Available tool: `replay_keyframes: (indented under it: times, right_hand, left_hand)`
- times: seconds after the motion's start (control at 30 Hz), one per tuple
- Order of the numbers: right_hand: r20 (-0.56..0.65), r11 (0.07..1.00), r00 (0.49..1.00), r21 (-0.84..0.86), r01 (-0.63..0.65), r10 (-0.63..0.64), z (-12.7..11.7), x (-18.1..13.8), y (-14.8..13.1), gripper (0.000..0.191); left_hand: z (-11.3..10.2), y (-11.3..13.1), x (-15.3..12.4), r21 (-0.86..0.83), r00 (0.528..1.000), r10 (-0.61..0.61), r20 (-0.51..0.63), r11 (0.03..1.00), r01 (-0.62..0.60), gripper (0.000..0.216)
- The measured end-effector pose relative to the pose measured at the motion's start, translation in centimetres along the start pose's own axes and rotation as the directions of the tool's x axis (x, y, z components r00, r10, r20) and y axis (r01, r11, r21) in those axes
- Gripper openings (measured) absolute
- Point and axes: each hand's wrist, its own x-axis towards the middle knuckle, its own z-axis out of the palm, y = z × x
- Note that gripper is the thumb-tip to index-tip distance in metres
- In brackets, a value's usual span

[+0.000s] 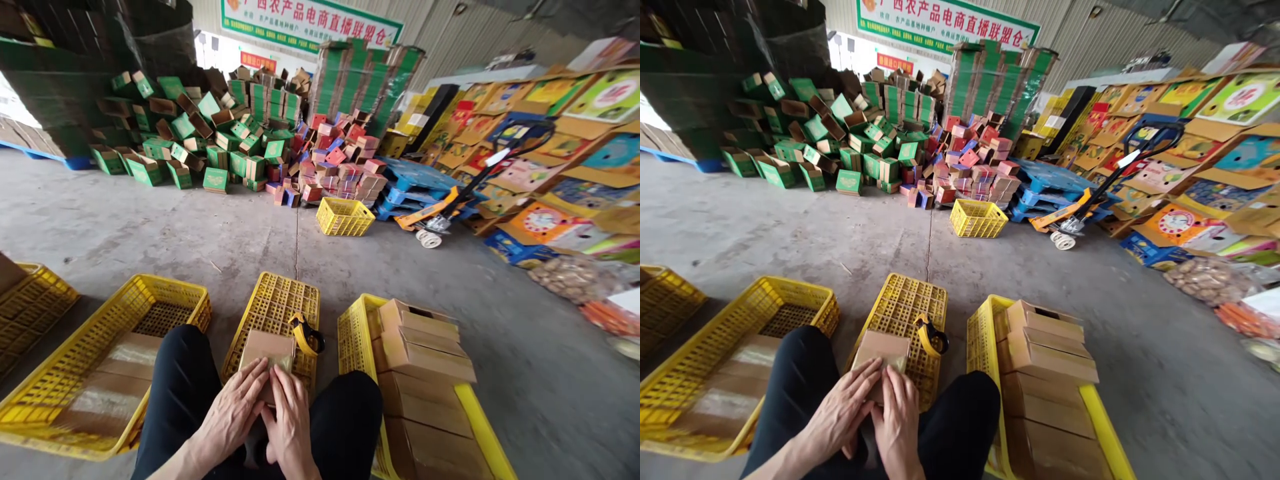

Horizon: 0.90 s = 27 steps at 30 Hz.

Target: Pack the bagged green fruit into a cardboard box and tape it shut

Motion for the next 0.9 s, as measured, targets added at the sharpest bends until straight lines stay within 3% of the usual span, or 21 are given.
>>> replay_keyframes:
  times: [0.1,0.3,0.43,0.63,0.77,0.9]
  right_hand:
    - [-0.003,0.999,1.0,0.039,-0.015,0.015,-0.4,-0.3,0.3,0.07]
    - [0.103,0.995,0.995,0.098,-0.021,0.011,-2.5,0.3,2.0,0.089]
    - [0.099,0.989,0.995,0.147,-0.031,0.016,-2.1,0.0,2.7,0.098]
    - [-0.036,0.98,0.994,0.174,-0.091,0.099,0.4,-2.6,2.0,0.083]
    - [-0.15,0.973,0.978,0.205,-0.109,0.142,1.7,-4.3,1.5,0.07]
    - [-0.189,0.981,0.976,0.177,-0.078,0.112,2.2,-5.3,1.2,0.063]
  left_hand:
    - [0.3,0.4,-0.4,0.077,1.0,-0.02,0.009,0.997,0.019,0.067]
    - [0.4,0.5,-0.1,0.191,1.0,-0.016,-0.011,0.981,0.018,0.071]
    - [1.0,-0.2,0.3,0.213,0.995,0.041,-0.091,0.977,-0.021,0.071]
    - [1.7,-0.3,0.2,0.213,0.986,0.068,-0.151,0.977,-0.034,0.072]
    - [1.4,0.2,-0.1,0.264,0.991,0.061,-0.119,0.964,-0.027,0.073]
    - [1.2,0.3,-0.2,0.278,0.995,0.059,-0.082,0.96,-0.034,0.081]
